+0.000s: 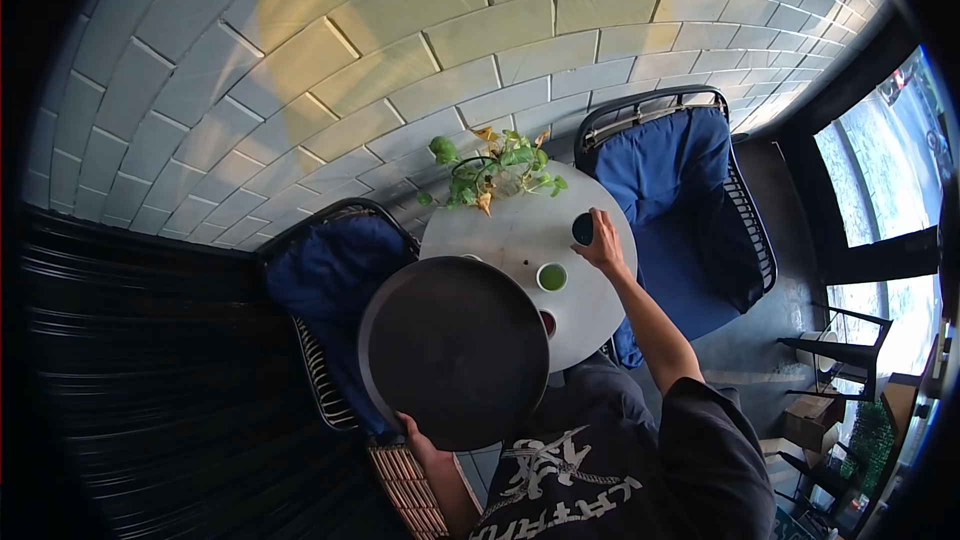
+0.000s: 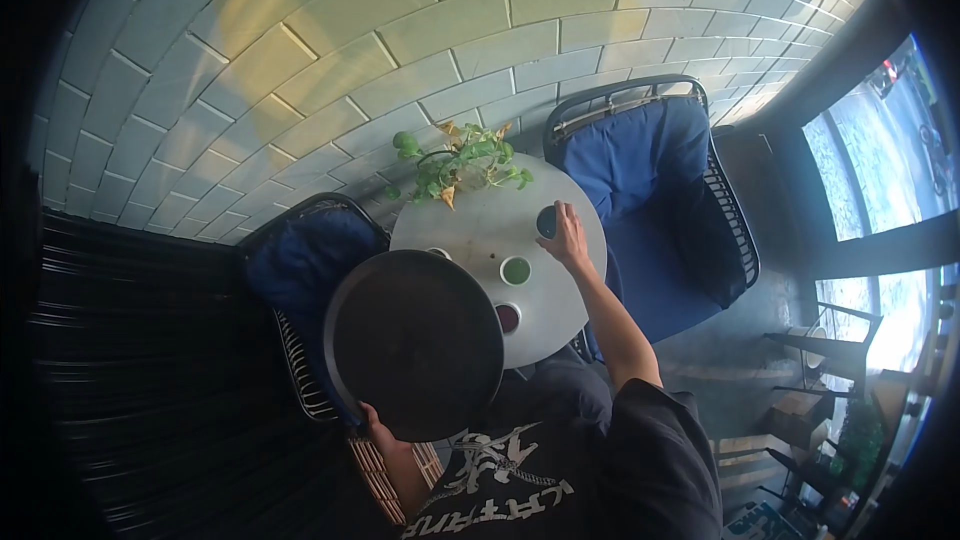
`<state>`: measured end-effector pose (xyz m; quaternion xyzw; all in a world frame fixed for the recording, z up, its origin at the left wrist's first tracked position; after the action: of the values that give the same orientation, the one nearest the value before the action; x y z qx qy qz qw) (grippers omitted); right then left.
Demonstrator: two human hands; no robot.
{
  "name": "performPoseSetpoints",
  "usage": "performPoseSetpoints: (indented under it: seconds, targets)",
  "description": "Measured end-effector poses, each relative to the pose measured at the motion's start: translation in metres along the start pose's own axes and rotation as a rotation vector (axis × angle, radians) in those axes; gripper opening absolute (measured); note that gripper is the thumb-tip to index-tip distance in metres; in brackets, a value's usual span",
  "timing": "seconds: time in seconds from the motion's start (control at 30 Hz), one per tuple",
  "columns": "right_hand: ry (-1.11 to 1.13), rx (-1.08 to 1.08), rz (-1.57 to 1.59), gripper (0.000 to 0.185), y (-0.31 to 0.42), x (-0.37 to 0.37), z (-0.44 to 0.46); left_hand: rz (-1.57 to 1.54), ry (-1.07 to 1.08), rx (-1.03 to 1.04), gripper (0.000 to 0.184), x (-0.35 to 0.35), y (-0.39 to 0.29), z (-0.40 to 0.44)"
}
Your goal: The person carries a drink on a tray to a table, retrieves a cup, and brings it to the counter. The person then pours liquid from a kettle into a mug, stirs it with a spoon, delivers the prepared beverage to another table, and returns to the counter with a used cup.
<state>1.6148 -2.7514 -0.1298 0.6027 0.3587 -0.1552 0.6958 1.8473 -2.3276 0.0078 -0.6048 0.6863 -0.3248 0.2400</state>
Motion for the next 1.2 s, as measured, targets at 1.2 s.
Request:
performPoseSetpoints:
  seconds: [1.2]
  targets:
    - [0.351, -0.099, 0.114, 0.07, 0.04, 0.032, -0.068, -0.067, -0.065, 0.022, 0.072, -0.043, 0.013, -0.025]
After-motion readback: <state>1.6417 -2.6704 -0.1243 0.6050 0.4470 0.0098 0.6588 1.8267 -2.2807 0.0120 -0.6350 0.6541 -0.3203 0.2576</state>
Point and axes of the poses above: each hand's wrist, its own z-axis towards the middle knuckle, its own x-axis out of the palm, y = z × x, the point moved 1 cm from there along z, towards the middle knuckle, and after that the axes turned 7 degrees about z, right-handed, at the moved point
